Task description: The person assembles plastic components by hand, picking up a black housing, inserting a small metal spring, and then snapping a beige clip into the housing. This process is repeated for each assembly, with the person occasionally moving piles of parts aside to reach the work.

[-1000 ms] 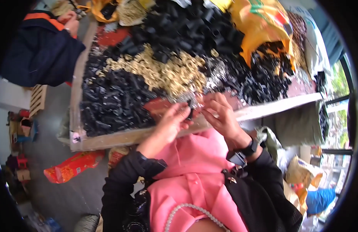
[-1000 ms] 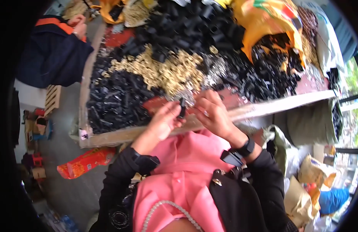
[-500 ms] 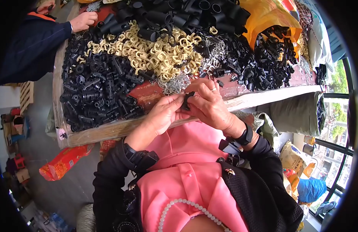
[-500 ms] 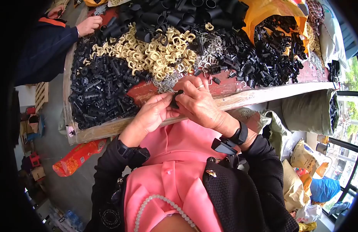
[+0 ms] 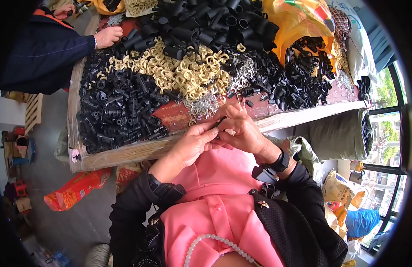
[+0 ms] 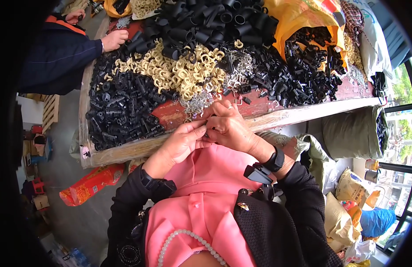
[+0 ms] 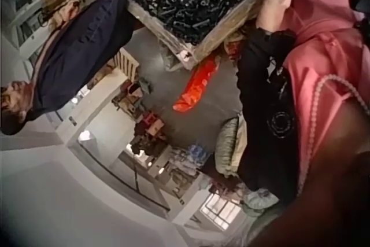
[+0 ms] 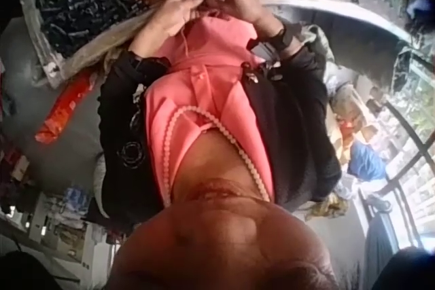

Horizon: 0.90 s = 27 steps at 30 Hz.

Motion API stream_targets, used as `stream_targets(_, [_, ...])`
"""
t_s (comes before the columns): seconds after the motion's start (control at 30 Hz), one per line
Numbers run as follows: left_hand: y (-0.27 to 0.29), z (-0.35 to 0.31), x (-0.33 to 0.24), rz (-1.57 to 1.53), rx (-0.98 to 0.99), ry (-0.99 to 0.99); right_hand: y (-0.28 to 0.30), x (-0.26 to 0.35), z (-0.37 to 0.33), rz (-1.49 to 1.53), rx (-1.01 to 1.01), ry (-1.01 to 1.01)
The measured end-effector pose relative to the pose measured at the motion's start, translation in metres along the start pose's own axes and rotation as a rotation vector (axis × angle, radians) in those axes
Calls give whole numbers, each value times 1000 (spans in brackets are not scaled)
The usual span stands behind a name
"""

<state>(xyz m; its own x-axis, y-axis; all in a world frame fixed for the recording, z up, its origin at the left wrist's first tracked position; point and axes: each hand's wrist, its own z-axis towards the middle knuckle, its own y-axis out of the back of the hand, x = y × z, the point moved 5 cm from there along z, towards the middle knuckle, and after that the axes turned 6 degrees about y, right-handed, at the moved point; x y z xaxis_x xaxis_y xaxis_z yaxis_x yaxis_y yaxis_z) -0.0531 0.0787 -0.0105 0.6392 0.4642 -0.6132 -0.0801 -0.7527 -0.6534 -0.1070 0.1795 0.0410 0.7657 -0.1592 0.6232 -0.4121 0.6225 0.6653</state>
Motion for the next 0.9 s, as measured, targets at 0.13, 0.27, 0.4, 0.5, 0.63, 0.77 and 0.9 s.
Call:
stream_targets(0.13, [-1,2,-9,-169,14,-35,12,-13,1,107,-171,-10])
stream_targets(0.27, [22,8,-5,-202,-53,-56,31,-62,-1,-239,-215,-155])
stream_targets(0.4, [24,16,-10,-231,-85,-47,30,-108,0,-869,13,-244])
stream_targets(0.5, [29,15,-14,-229,-110,-48,24,-120,5,-846,24,-238])
stream_targets(0.63, [33,14,-12,-245,-121,-75,22,-125,5,-785,9,-227])
stream_targets(0.77, [29,9,-11,-260,-122,-109,33,-108,4,-809,-73,-170])
stream_targets(0.9, [26,3,-14,-260,-114,-154,45,-94,7,-759,-195,-161])
